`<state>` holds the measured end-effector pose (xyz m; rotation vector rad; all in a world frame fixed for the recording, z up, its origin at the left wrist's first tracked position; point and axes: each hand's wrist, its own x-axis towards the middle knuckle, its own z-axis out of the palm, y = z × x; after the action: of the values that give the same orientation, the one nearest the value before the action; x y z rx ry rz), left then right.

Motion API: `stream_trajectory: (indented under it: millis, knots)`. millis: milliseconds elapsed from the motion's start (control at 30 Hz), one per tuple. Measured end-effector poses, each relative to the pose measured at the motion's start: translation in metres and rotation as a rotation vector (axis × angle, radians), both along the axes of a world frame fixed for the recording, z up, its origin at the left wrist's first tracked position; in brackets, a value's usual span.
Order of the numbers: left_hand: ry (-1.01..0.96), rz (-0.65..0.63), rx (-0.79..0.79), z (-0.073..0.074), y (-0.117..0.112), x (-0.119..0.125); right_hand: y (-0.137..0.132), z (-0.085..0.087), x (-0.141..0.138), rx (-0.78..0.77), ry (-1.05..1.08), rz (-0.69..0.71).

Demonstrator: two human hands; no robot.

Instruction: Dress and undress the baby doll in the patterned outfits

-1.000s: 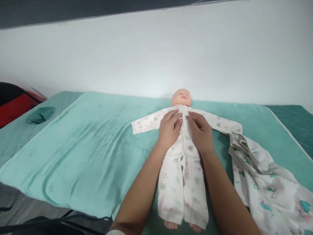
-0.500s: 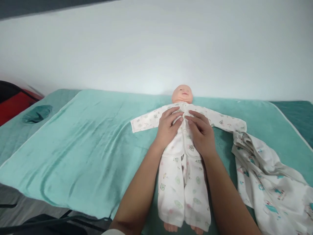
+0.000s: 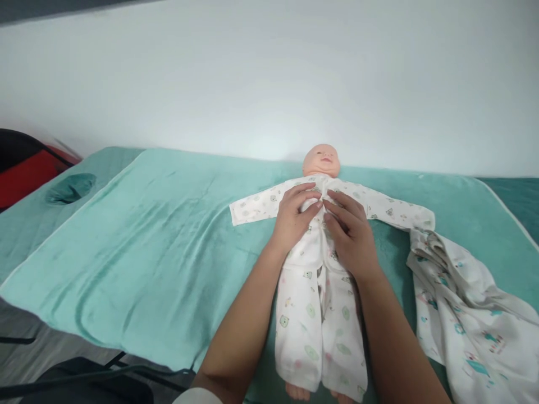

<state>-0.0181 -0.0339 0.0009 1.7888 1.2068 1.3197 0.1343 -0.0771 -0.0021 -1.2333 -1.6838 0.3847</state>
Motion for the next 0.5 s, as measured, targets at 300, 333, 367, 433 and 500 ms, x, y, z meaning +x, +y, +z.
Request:
stream_trajectory:
  millis: [300,333,367,433,500]
  knots:
    - [0.114,-0.005,0.050,0.005,-0.005,-0.001,-0.001,0.002,-0.002,-0.073,0.173,-0.048]
    - [0.127,-0.006,0.057,0.005,-0.006,-0.001,-0.002,0.003,-0.002,-0.077,0.203,-0.059]
    - [0.139,-0.010,0.066,0.005,-0.007,-0.002,-0.002,0.003,-0.002,-0.078,0.230,-0.072]
    - [0.156,-0.023,0.091,0.004,-0.009,-0.002,-0.002,0.004,-0.001,-0.074,0.268,-0.096]
    - [0.167,-0.039,0.118,0.002,-0.010,-0.003,-0.002,0.005,-0.001,-0.064,0.276,-0.105]
